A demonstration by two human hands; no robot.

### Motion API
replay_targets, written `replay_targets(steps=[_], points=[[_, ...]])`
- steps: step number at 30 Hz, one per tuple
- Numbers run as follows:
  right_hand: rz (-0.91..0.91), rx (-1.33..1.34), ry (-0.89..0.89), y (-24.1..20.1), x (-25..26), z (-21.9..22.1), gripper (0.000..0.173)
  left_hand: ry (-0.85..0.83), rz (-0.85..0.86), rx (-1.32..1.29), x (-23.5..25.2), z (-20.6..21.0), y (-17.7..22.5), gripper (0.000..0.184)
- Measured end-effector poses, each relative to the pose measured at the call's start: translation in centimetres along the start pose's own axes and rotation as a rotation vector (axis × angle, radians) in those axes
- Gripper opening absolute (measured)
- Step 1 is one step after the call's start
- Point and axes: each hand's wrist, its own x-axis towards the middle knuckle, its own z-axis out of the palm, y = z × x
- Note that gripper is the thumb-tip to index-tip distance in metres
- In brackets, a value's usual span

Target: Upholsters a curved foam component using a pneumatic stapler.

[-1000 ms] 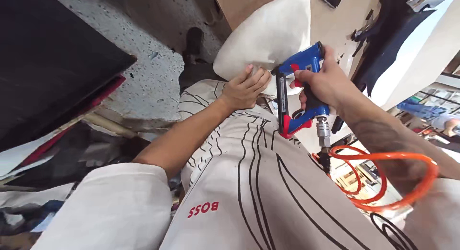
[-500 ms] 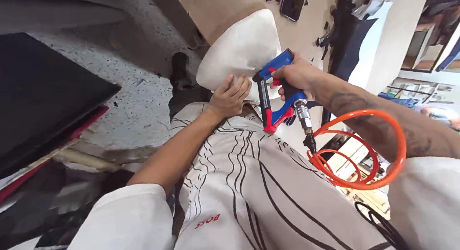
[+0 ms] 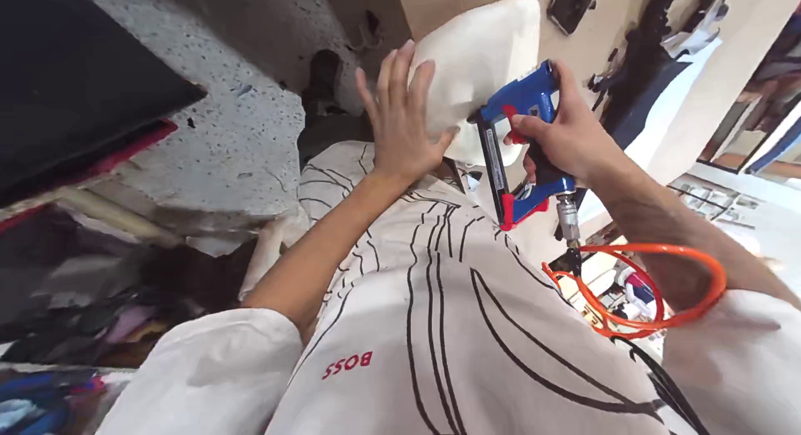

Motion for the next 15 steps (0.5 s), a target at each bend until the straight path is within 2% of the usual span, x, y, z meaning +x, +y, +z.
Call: replay_targets(steps=[3, 8, 11, 15], points=[[-0.124, -0.171, -0.036, -0.8, 0.0, 1.0, 0.091, -0.049, -0.150, -0.002, 1.1, 0.1, 0.6, 0.098], [-0.042, -0.337, 0.008, -2.9, 0.9, 2.5, 0.089, -0.019, -0.425, -0.084, 1.5, 0.7, 2.3, 0.110], [0.056, -0.375, -0.046, -5.1, 2.5, 2.2, 0.073, 0.100, -0.564, -0.176, 1.3, 1.5, 2.6, 0.117], [0.140, -0.500, -0.076, -6.5, 4.1, 1.9, 0.049, 0.249, -0.528, -0.278, 0.7, 3.2, 2.2, 0.114]])
